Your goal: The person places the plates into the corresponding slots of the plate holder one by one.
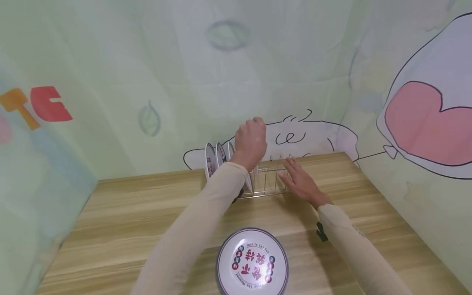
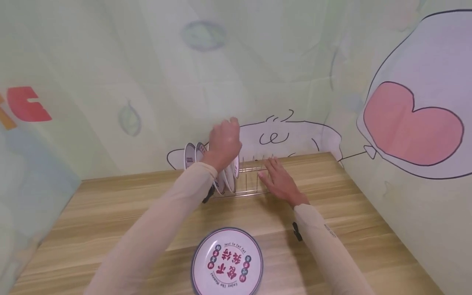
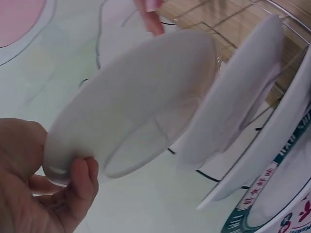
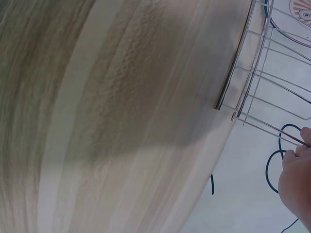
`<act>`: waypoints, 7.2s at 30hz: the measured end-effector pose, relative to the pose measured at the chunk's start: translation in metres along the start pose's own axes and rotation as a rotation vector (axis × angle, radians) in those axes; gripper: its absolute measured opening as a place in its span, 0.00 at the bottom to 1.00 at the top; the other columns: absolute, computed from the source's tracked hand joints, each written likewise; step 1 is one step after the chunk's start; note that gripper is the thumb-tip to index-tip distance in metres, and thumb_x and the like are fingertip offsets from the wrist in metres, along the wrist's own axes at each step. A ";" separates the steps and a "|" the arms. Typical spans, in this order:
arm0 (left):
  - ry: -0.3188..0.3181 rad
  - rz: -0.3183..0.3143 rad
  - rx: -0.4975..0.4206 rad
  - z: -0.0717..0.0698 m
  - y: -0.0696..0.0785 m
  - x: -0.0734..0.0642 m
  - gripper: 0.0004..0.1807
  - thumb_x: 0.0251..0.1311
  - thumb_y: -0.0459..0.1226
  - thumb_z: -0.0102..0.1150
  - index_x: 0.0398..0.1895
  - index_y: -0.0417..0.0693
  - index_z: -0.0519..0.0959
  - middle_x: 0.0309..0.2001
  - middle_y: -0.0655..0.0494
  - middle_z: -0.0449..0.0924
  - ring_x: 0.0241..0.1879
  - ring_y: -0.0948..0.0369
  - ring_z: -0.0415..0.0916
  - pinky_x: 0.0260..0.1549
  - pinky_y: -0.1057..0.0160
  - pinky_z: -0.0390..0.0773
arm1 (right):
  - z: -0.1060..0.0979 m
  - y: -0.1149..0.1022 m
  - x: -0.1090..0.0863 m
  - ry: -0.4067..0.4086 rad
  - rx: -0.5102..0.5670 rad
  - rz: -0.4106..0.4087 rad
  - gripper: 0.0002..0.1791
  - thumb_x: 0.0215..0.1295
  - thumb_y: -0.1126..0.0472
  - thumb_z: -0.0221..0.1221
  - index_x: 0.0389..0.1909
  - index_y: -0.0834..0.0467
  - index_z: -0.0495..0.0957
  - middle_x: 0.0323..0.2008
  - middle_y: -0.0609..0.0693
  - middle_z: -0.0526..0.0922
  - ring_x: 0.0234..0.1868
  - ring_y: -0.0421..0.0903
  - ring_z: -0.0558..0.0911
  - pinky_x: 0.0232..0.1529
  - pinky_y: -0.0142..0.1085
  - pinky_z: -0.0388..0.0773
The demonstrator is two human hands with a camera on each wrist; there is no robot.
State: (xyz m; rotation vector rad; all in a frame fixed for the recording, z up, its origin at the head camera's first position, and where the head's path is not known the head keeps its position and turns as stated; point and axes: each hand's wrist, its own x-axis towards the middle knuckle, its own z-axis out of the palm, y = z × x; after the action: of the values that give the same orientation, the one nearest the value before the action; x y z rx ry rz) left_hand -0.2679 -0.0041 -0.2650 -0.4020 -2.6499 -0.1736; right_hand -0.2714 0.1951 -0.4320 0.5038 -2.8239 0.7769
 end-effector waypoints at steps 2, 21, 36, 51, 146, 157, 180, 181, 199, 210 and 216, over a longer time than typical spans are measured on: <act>-0.013 -0.006 0.039 0.009 0.001 0.003 0.14 0.65 0.32 0.53 0.51 0.34 0.75 0.31 0.49 0.80 0.19 0.63 0.75 0.11 0.74 0.70 | 0.000 0.000 -0.001 0.000 -0.009 -0.001 0.37 0.77 0.42 0.41 0.76 0.63 0.54 0.79 0.62 0.50 0.80 0.62 0.45 0.77 0.59 0.47; -0.061 -0.030 0.175 0.066 0.005 0.007 0.29 0.67 0.40 0.55 0.69 0.39 0.66 0.44 0.48 0.84 0.26 0.61 0.79 0.27 0.64 0.82 | 0.000 -0.001 0.000 0.012 -0.031 -0.009 0.39 0.76 0.41 0.44 0.76 0.63 0.55 0.79 0.62 0.50 0.80 0.62 0.46 0.77 0.59 0.48; -0.013 0.005 0.302 0.090 0.007 0.000 0.30 0.67 0.48 0.56 0.69 0.45 0.68 0.48 0.48 0.86 0.41 0.54 0.84 0.52 0.52 0.78 | 0.000 -0.002 0.001 0.015 -0.047 -0.011 0.39 0.75 0.42 0.46 0.75 0.65 0.56 0.78 0.63 0.52 0.80 0.63 0.47 0.76 0.60 0.50; 0.022 0.043 0.324 0.093 -0.006 -0.007 0.27 0.63 0.51 0.55 0.60 0.46 0.77 0.44 0.51 0.79 0.41 0.56 0.74 0.43 0.59 0.74 | 0.001 -0.003 0.000 0.010 -0.061 0.004 0.39 0.75 0.41 0.46 0.75 0.65 0.56 0.78 0.63 0.52 0.80 0.63 0.47 0.76 0.60 0.50; -0.684 -0.105 -0.466 0.095 -0.064 -0.194 0.29 0.43 0.43 0.79 0.46 0.37 0.80 0.37 0.47 0.81 0.38 0.52 0.76 0.41 0.50 0.78 | 0.005 -0.003 0.002 0.009 -0.047 0.006 0.39 0.75 0.42 0.46 0.76 0.65 0.54 0.79 0.63 0.49 0.80 0.62 0.45 0.77 0.58 0.47; -0.765 0.022 -0.767 0.100 -0.084 -0.190 0.12 0.55 0.38 0.71 0.31 0.48 0.74 0.28 0.57 0.73 0.28 0.61 0.72 0.26 0.64 0.74 | 0.005 -0.003 0.003 0.014 -0.049 0.003 0.40 0.75 0.42 0.46 0.76 0.64 0.53 0.79 0.63 0.49 0.80 0.61 0.45 0.77 0.58 0.46; -0.356 0.058 -0.481 -0.025 -0.033 -0.115 0.35 0.53 0.21 0.56 0.68 0.41 0.70 0.40 0.41 0.84 0.16 0.59 0.72 0.09 0.70 0.69 | 0.003 0.001 0.003 0.003 -0.121 -0.025 0.40 0.76 0.38 0.41 0.77 0.63 0.54 0.79 0.63 0.49 0.80 0.62 0.46 0.77 0.59 0.48; -0.346 0.058 -0.473 -0.029 -0.032 -0.111 0.35 0.53 0.21 0.56 0.69 0.41 0.69 0.40 0.42 0.83 0.17 0.60 0.72 0.09 0.71 0.69 | 0.002 0.001 0.003 0.000 -0.137 -0.032 0.40 0.76 0.39 0.42 0.76 0.63 0.54 0.79 0.64 0.49 0.80 0.62 0.47 0.77 0.58 0.48; -0.197 -0.033 -0.414 -0.032 -0.012 -0.043 0.28 0.54 0.25 0.60 0.61 0.38 0.70 0.27 0.49 0.78 0.20 0.57 0.76 0.11 0.71 0.72 | -0.005 0.008 -0.001 0.052 -0.319 -0.156 0.38 0.69 0.53 0.56 0.73 0.69 0.58 0.75 0.70 0.55 0.73 0.69 0.60 0.73 0.59 0.59; -0.032 0.008 -0.238 -0.002 0.001 -0.015 0.19 0.60 0.27 0.56 0.56 0.35 0.72 0.24 0.49 0.79 0.21 0.57 0.77 0.17 0.67 0.77 | -0.002 0.012 -0.001 0.052 -0.286 -0.136 0.40 0.69 0.50 0.59 0.74 0.67 0.57 0.76 0.69 0.54 0.74 0.69 0.59 0.74 0.59 0.57; -0.077 -0.042 -0.142 0.011 0.010 -0.002 0.24 0.65 0.30 0.54 0.65 0.33 0.68 0.36 0.46 0.82 0.28 0.58 0.80 0.21 0.69 0.79 | 0.001 0.013 0.000 0.061 -0.269 -0.145 0.41 0.68 0.49 0.60 0.74 0.66 0.57 0.76 0.68 0.53 0.74 0.68 0.59 0.74 0.59 0.57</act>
State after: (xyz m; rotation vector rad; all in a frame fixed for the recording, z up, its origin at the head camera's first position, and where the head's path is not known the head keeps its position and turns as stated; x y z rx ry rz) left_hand -0.2682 0.0069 -0.2752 -0.4066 -2.7320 -0.3685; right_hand -0.2764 0.2047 -0.4384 0.6191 -2.7385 0.3706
